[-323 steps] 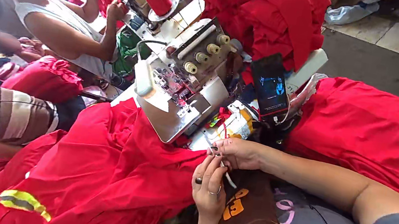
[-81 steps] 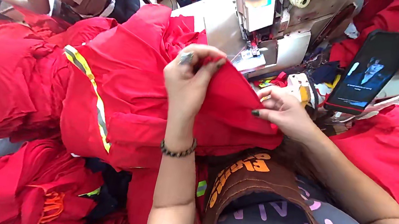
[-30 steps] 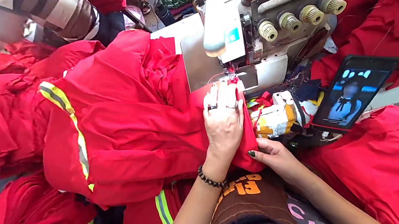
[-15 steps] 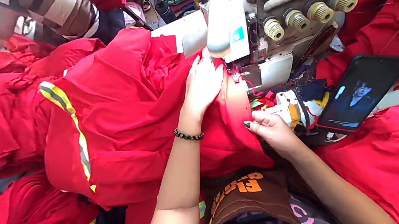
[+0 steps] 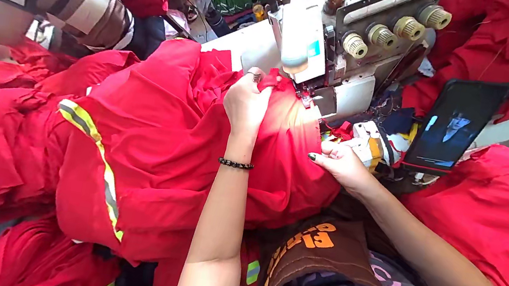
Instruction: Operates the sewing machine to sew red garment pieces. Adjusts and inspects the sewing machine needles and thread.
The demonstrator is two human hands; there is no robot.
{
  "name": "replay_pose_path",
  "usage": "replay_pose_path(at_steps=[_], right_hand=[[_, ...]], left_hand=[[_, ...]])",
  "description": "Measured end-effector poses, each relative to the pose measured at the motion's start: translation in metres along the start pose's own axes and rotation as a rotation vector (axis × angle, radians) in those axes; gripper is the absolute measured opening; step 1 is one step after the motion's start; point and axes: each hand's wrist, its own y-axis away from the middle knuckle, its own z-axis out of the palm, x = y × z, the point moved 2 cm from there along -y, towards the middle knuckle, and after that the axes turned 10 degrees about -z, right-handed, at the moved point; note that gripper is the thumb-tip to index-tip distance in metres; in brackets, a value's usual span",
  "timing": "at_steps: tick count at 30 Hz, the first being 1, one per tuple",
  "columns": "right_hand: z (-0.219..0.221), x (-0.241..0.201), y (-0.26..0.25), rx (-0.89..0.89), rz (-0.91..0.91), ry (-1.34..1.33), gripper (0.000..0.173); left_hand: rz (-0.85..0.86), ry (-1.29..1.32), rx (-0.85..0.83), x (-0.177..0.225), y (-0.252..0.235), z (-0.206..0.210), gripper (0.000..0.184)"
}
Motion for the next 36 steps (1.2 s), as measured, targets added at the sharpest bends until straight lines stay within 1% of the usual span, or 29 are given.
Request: replay_pose_path(at_steps=[2, 4, 6, 8, 10, 13, 15, 16, 17, 18, 19, 20, 21, 22, 24, 26, 28, 31, 33, 36], right_hand=[[0.002, 0.0, 0.003, 0.004, -0.001, 0.015, 0.007], [0.002, 0.0, 0.006, 0.012, -0.003, 0.039, 0.008], [0.0, -0.002, 0.01, 0.028, 0.002, 0.045, 0.009], [-0.004, -0.004, 0.013, 0.045, 0.007, 0.058, 0.009], [-0.008, -0.001, 0.019, 0.042, 0.017, 0.076, 0.008], [-0.009, 0.0, 0.031, 0.004, 0.032, 0.067, 0.007], [-0.009, 0.003, 0.036, -0.023, 0.04, 0.046, 0.007], [-0.009, 0.006, 0.039, -0.04, 0.036, 0.053, 0.008], [-0.009, 0.009, 0.041, -0.055, 0.028, 0.072, 0.009], [-0.01, 0.012, 0.044, -0.066, 0.02, 0.095, 0.012], [-0.011, 0.014, 0.048, -0.075, 0.018, 0.106, 0.013], [-0.011, 0.017, 0.052, -0.085, 0.022, 0.107, 0.012], [-0.011, 0.018, 0.057, -0.102, 0.03, 0.102, 0.011], [-0.01, 0.017, 0.062, -0.126, 0.037, 0.093, 0.011], [-0.004, 0.011, 0.071, -0.18, 0.046, 0.051, 0.009], [-0.001, 0.004, 0.078, -0.201, 0.034, 0.01, 0.009], [-0.001, -0.003, 0.079, -0.189, 0.02, -0.004, 0.008], [-0.003, -0.011, 0.069, -0.134, 0.054, -0.057, 0.011], [-0.004, -0.015, 0.055, -0.087, 0.08, -0.072, 0.01], [-0.002, -0.02, 0.03, -0.048, 0.094, -0.055, 0.01]], left_hand=[[-0.087, 0.119, 0.07, -0.012, -0.006, -0.004, 0.029], [-0.159, 0.163, 0.135, -0.027, -0.022, -0.008, 0.027], [-0.18, 0.13, 0.082, -0.038, -0.038, -0.004, 0.021], [-0.158, 0.113, 0.04, -0.038, -0.05, -0.003, 0.02], [-0.18, 0.07, 0.072, -0.039, -0.062, -0.008, 0.027], [-0.29, 0.05, 0.095, -0.058, -0.086, -0.039, 0.039], [-0.252, 0.138, 0.025, -0.086, -0.104, -0.066, 0.044], [-0.212, 0.181, -0.069, -0.095, -0.106, -0.079, 0.051], [-0.172, 0.17, -0.159, -0.096, -0.102, -0.091, 0.055], [-0.117, 0.115, -0.213, -0.088, -0.087, -0.103, 0.052], [-0.048, 0.065, -0.225, -0.072, -0.059, -0.113, 0.044], [0.044, 0.028, -0.211, -0.055, -0.019, -0.118, 0.035], [0.14, 0.019, -0.188, -0.038, 0.022, -0.116, 0.03], [0.218, 0.02, -0.151, -0.023, 0.057, -0.106, 0.031], [0.337, 0.003, -0.073, -0.003, 0.109, -0.067, 0.034], [0.347, -0.05, -0.027, 0.005, 0.141, -0.025, 0.04], [0.313, -0.145, 0.018, 0.005, 0.149, 0.0, 0.045], [0.305, -0.196, 0.024, 0.005, 0.132, 0.005, 0.046], [0.299, -0.203, -0.037, 0.006, 0.115, 0.001, 0.046], [0.244, -0.205, -0.209, 0.01, 0.09, -0.009, 0.048]])
